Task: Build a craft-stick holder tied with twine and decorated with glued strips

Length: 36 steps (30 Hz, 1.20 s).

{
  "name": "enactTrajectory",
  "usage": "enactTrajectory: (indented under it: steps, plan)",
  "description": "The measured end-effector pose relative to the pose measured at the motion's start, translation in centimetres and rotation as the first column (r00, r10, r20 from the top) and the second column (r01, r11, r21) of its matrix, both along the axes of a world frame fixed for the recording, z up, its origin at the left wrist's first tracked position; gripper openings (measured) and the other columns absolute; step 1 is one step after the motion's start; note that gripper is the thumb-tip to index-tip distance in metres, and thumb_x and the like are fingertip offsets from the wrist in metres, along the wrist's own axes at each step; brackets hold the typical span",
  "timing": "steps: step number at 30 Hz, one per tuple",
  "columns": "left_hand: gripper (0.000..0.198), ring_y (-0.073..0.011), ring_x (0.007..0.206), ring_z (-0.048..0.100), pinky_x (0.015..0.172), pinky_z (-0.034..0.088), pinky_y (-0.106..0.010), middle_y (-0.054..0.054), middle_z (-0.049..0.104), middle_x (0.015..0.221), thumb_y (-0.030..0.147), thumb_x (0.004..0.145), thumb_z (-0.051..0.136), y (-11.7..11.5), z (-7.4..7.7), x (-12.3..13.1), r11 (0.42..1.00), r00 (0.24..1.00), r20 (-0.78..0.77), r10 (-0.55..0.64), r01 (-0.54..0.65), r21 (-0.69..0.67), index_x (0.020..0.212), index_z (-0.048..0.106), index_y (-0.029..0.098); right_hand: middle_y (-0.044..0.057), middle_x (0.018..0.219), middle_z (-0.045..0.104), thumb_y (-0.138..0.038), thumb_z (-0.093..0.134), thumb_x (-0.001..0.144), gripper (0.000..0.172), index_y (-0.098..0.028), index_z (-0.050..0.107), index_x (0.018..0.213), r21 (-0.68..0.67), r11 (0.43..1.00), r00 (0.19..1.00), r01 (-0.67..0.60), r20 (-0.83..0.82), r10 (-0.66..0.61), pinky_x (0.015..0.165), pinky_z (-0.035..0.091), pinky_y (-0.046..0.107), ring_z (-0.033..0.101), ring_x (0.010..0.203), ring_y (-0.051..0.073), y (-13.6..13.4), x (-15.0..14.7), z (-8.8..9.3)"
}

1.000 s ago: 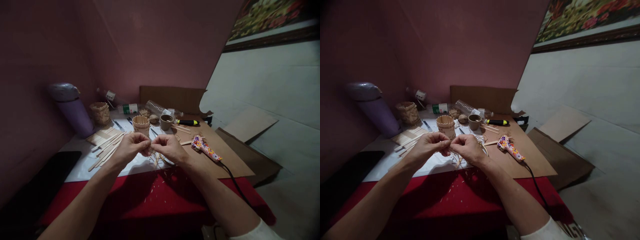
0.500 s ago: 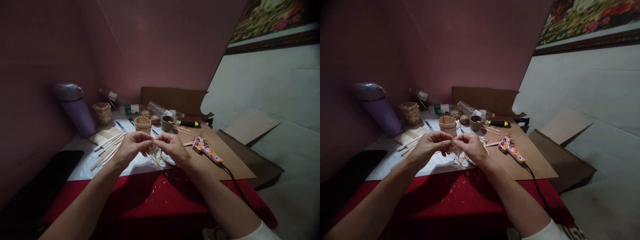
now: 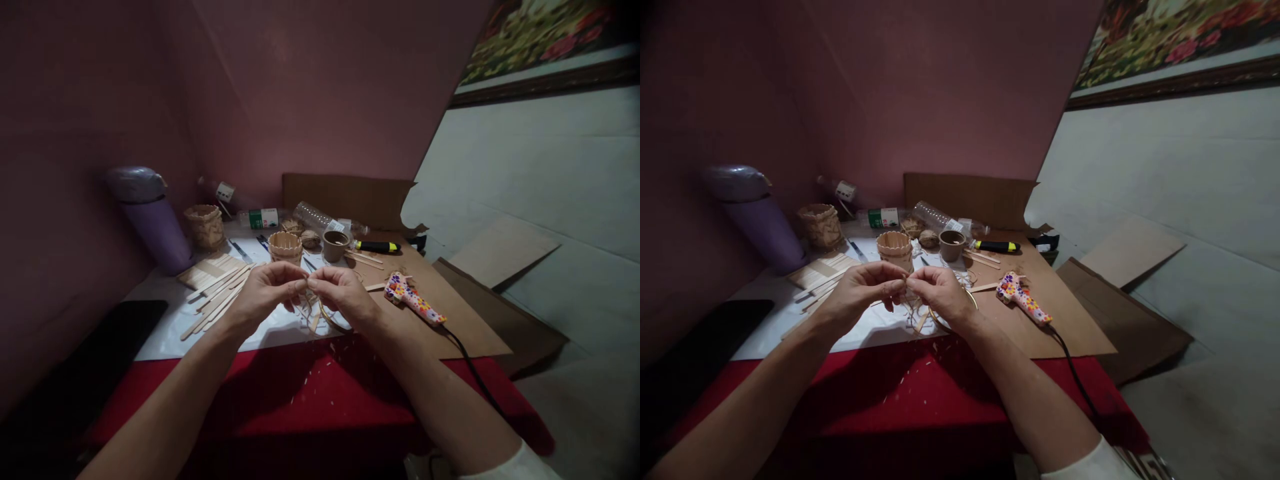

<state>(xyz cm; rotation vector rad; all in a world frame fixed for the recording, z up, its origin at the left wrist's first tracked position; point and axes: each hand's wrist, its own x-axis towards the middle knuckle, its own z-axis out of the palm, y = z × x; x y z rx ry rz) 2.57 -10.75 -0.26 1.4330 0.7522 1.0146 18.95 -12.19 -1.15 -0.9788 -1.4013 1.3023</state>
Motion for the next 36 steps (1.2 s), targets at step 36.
enactTrajectory:
  steps: [36]
  plan:
    - [0.021, -0.0104, 0.047, 0.052, 0.046, 0.042, -0.023, -0.001, 0.058, 0.055, 0.032, 0.067, 0.070, 0.3, -0.3, 0.4, 0.995, 0.994, -0.046, 0.097, -0.096, 0.031, 0.067, 0.063, 0.012, 0.000, 0.060, 0.063, -0.018, 0.056, 0.076, 0.010, -0.015, 0.063, 0.069, 0.298, 0.951, 0.917, 0.079, 0.353, -0.186, 0.052, 0.041, 0.021, 0.055, 0.054, 0.010, -0.5, -0.3, -0.4]
